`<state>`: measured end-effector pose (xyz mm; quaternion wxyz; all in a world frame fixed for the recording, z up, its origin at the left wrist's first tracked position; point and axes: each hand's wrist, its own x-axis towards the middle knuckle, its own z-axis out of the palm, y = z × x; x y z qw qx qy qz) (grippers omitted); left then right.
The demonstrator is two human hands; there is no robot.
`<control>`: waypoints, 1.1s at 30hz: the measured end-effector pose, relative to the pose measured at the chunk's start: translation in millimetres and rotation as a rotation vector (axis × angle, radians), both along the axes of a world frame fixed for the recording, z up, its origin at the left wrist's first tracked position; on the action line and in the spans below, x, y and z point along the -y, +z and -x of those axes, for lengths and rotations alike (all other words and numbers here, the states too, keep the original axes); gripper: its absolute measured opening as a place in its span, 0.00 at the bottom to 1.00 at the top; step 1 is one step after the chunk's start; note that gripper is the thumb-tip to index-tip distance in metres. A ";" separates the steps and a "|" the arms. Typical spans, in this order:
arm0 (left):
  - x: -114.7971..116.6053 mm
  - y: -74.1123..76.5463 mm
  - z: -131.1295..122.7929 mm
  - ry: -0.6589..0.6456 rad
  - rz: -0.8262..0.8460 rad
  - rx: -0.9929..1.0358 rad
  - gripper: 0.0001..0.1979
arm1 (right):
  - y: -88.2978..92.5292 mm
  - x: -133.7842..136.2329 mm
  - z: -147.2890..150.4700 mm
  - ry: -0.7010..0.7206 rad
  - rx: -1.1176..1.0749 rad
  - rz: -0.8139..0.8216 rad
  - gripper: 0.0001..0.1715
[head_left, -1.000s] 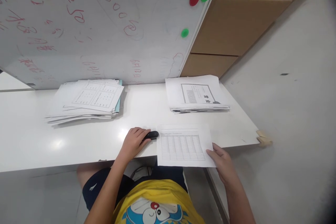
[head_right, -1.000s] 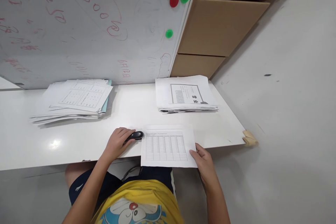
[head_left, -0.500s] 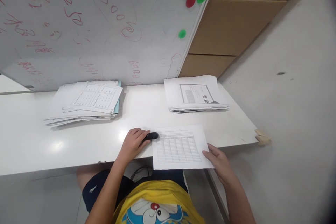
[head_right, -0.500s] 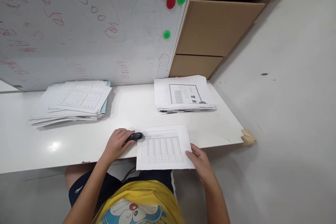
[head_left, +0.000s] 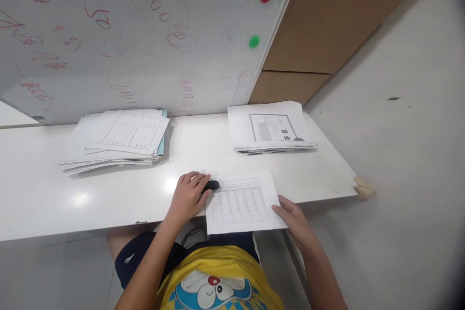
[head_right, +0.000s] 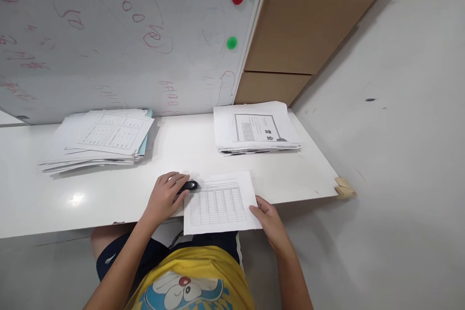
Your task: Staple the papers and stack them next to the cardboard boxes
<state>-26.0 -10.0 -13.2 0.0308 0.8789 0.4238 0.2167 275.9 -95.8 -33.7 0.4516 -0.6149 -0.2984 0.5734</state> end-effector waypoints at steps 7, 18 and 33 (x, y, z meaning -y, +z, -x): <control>0.7 -8.4 -34.4 0.006 -0.003 -0.063 0.20 | 4.1 -5.5 3.7 0.049 0.044 -0.037 0.27; 4.1 -13.3 -34.6 0.049 -0.262 -0.068 0.19 | -18.0 -22.8 10.4 0.053 0.017 -0.042 0.24; 20.6 -18.0 20.4 0.184 -0.196 0.134 0.24 | 26.9 -95.7 -94.1 -0.413 0.568 -0.366 0.24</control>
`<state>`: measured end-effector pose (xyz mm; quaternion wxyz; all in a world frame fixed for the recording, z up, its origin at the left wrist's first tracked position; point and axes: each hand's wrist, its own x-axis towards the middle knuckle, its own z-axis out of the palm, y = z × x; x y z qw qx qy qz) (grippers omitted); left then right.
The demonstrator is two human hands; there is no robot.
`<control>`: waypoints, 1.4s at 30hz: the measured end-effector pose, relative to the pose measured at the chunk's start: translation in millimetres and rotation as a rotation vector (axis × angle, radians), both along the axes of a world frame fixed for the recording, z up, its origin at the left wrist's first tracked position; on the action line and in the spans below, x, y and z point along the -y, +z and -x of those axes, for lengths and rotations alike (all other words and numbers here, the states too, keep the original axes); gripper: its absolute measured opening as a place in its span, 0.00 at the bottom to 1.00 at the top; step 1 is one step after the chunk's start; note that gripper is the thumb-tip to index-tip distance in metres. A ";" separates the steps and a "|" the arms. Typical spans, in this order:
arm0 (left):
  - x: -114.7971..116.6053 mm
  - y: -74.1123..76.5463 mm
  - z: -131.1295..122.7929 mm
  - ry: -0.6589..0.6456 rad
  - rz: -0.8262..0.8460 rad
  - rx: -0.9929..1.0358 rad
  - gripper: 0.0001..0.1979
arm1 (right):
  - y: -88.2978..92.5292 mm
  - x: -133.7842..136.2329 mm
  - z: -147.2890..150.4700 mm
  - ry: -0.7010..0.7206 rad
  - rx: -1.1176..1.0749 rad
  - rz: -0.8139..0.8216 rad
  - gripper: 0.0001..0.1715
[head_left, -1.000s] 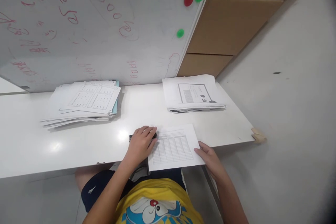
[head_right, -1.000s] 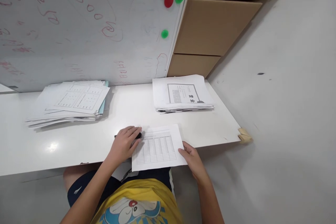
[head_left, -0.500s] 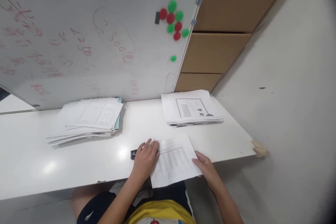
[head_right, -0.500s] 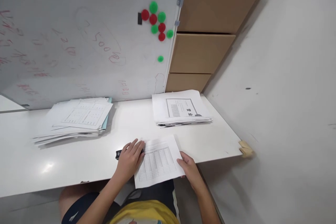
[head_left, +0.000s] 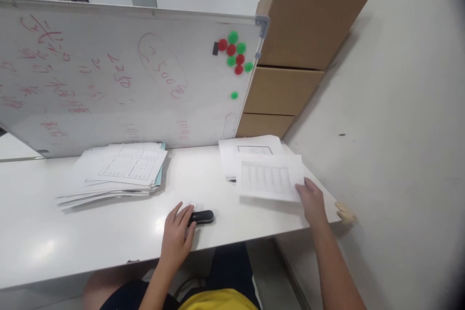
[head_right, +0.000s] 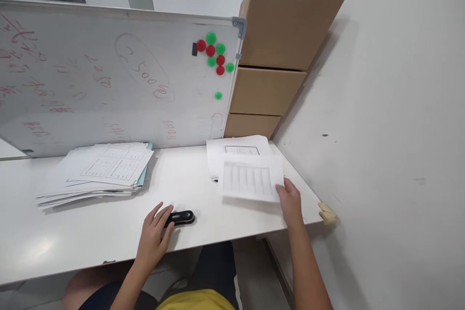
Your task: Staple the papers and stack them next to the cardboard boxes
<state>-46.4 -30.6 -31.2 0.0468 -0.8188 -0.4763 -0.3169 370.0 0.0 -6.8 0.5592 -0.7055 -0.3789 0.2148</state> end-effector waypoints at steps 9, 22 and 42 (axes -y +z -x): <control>-84.0 38.0 101.8 0.407 0.020 -0.117 0.30 | 7.4 -118.0 -7.3 0.101 0.459 0.225 0.30; -92.8 27.1 62.8 0.066 -0.300 -0.168 0.24 | -6.4 -20.6 209.7 0.406 -0.077 -0.136 0.21; -127.9 54.4 88.9 0.618 0.200 -0.230 0.26 | -25.6 32.4 158.0 0.333 -0.841 0.055 0.32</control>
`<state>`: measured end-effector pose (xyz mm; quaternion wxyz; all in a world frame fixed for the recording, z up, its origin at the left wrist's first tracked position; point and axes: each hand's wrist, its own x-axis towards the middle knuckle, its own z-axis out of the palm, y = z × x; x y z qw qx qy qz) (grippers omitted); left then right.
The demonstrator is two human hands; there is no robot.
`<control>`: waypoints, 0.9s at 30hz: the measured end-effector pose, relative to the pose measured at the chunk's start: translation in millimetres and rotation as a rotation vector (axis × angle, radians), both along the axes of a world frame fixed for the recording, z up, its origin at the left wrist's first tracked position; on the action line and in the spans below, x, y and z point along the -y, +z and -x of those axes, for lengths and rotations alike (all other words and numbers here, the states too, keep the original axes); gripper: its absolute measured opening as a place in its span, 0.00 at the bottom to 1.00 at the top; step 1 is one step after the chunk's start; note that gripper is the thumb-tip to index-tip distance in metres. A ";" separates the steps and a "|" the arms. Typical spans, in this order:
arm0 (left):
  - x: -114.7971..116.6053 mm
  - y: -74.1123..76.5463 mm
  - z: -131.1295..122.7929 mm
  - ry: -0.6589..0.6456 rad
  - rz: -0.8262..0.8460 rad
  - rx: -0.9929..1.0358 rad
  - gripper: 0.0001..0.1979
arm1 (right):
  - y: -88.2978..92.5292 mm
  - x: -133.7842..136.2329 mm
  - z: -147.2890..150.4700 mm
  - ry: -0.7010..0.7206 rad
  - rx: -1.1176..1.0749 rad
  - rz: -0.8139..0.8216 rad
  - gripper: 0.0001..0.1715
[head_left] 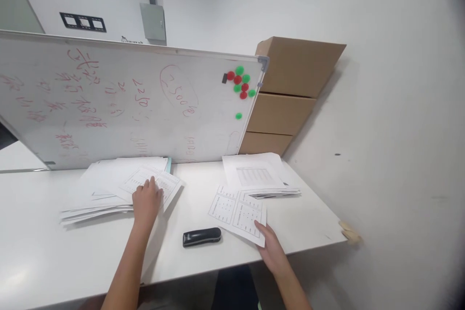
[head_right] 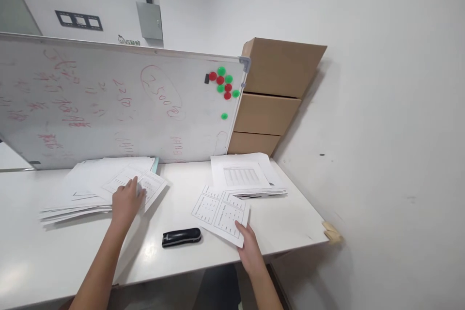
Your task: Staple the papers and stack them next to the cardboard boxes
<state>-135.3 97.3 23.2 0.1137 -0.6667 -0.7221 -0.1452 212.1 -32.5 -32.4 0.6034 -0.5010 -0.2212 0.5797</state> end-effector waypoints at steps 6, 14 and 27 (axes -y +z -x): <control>16.9 -18.5 -10.7 -0.107 -0.037 -0.062 0.28 | -8.5 -8.1 4.0 -0.019 -0.019 -0.029 0.35; 19.3 1.4 0.6 -0.162 -0.165 0.373 0.20 | -15.4 -10.3 -4.8 0.011 -0.106 0.022 0.34; 115.8 -10.1 -232.8 -0.998 0.014 0.222 0.21 | -5.8 0.0 5.9 -0.176 -0.007 -0.129 0.32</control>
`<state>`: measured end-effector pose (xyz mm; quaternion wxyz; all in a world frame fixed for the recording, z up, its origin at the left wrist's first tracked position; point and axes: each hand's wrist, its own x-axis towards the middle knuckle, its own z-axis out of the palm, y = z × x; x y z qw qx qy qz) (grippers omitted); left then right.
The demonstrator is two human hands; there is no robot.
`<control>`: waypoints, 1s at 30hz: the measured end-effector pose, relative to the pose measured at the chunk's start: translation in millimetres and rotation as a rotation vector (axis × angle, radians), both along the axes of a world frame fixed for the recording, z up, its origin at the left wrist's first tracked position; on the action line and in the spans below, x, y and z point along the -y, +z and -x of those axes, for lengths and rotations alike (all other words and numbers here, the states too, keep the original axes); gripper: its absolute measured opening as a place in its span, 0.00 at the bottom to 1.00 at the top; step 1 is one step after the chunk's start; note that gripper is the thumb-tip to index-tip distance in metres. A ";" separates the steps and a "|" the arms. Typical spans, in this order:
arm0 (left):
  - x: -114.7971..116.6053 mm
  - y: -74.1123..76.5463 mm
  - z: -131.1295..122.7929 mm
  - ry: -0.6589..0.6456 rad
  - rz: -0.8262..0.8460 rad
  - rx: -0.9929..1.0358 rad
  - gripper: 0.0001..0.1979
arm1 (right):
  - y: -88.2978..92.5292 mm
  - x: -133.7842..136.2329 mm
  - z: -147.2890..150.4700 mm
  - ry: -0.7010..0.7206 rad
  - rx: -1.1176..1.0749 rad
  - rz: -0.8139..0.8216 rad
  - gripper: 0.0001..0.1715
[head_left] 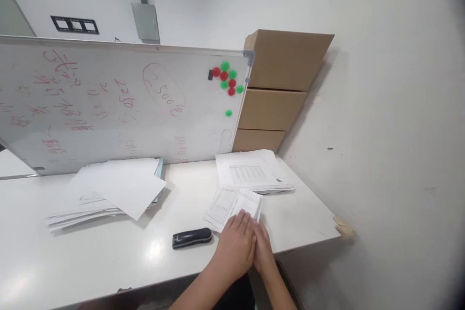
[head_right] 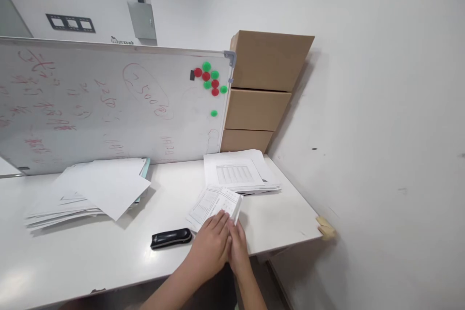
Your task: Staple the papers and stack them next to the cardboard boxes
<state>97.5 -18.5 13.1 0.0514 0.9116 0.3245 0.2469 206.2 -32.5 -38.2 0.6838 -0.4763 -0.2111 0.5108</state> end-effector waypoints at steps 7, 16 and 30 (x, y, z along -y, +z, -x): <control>0.0 30.4 25.0 -0.328 0.053 0.088 0.22 | 40.1 26.0 -37.8 0.080 0.398 -0.049 0.32; 8.9 -3.7 27.7 0.149 0.284 0.630 0.40 | -5.9 49.9 -91.1 -0.268 0.512 0.043 0.21; 13.4 -41.2 18.0 0.113 0.314 0.938 0.27 | -22.7 44.4 -103.1 -0.185 0.443 0.061 0.21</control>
